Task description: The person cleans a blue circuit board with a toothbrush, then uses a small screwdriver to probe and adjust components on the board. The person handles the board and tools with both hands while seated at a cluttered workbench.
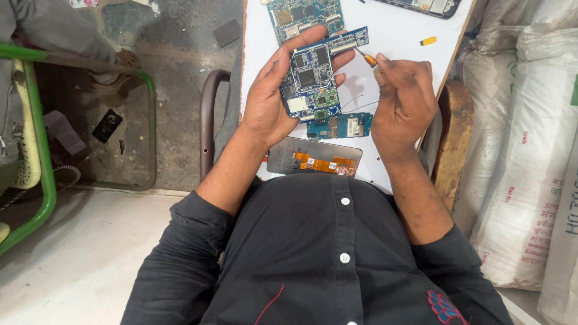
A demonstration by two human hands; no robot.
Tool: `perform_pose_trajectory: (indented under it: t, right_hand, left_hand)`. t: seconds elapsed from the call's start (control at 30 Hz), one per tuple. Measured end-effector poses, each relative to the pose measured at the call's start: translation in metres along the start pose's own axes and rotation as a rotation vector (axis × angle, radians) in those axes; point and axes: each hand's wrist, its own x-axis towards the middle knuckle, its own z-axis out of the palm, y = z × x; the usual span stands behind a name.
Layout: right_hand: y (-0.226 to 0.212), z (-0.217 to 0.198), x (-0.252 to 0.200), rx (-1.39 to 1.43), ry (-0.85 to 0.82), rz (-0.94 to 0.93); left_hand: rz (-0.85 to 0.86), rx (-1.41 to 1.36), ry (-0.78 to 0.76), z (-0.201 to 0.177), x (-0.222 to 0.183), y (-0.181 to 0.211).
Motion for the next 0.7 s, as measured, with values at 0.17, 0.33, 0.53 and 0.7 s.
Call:
perform_pose_trajectory:
  t: [0.17,0.33,0.53,0.7]
  right_hand:
    - [0.0025,0.0007,-0.0020,-0.044,0.012,-0.028]
    - [0.0059,0.0014,-0.0026,-0.038,0.010,-0.039]
    - [0.0055,0.0002,-0.0026,-0.089,0.023,-0.058]
    - [0.0045,0.0001,-0.0024,-0.099,0.026,-0.048]
  left_hand:
    - [-0.006,-0.044,0.018,-0.0025,-0.0003,-0.0022]
    - [0.024,-0.014,-0.006,-0.0045,-0.0009,-0.0046]
    - [0.021,0.002,0.000,-0.0035,-0.0023,-0.0050]
    - [0.015,-0.009,0.001,-0.0026,-0.0018,-0.0051]
